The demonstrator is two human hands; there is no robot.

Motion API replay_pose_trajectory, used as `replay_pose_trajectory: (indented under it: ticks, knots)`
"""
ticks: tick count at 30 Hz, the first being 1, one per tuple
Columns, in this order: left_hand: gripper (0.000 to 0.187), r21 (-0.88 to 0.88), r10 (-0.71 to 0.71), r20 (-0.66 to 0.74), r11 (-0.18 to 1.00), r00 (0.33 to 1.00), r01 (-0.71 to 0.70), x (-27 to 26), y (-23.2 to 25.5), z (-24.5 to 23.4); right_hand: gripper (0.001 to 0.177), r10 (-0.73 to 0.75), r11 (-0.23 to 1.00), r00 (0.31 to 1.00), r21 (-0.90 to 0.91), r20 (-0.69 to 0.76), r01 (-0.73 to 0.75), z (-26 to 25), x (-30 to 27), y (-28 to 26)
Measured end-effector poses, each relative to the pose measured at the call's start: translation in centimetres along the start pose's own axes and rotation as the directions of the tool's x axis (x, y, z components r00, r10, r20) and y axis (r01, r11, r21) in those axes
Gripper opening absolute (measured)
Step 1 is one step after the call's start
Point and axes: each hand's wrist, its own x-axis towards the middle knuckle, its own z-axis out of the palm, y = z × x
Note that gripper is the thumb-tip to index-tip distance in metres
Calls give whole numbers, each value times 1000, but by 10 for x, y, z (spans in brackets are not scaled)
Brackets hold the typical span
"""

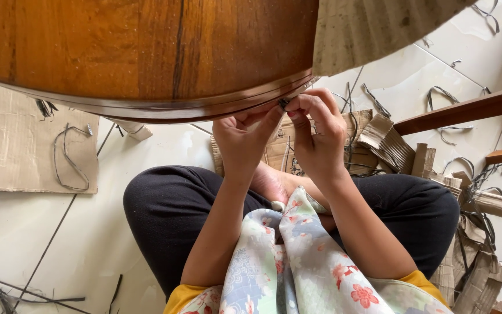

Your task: Wrapping the legs of a wooden stool with cardboard and securing them with wire for protection.

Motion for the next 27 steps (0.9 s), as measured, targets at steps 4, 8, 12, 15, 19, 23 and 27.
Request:
replay_pose_trajectory:
  ticks: [4,8,12,15,19,23,27]
  knots:
    - [31,-48,-149,83,987,985,153,5,18,5,13,16,1000,1000,13,21,-16,0,-1,-1]
    - [17,-15,-197,116,980,973,201,4,29,1,13,61,998,998,-15,5,-61,3,-4,-6]
    - [19,-30,-207,140,976,968,213,4,25,-2,14,98,995,995,-13,0,-98,4,-3,-9]
    - [22,-31,-204,147,977,968,210,5,18,-4,14,162,985,987,61,-11,-161,7,-5,-5]
    - [26,-64,-145,153,986,978,156,5,13,-6,15,245,955,970,172,3,-242,8,-7,-3]
    - [38,10,-19,114,1000,993,18,0,-7,-14,13,243,956,970,177,-35,-233,10,-10,-4]
    - [51,211,205,71,953,976,-216,-3,-12,-24,12,196,972,976,150,-98,-180,12,-16,5]
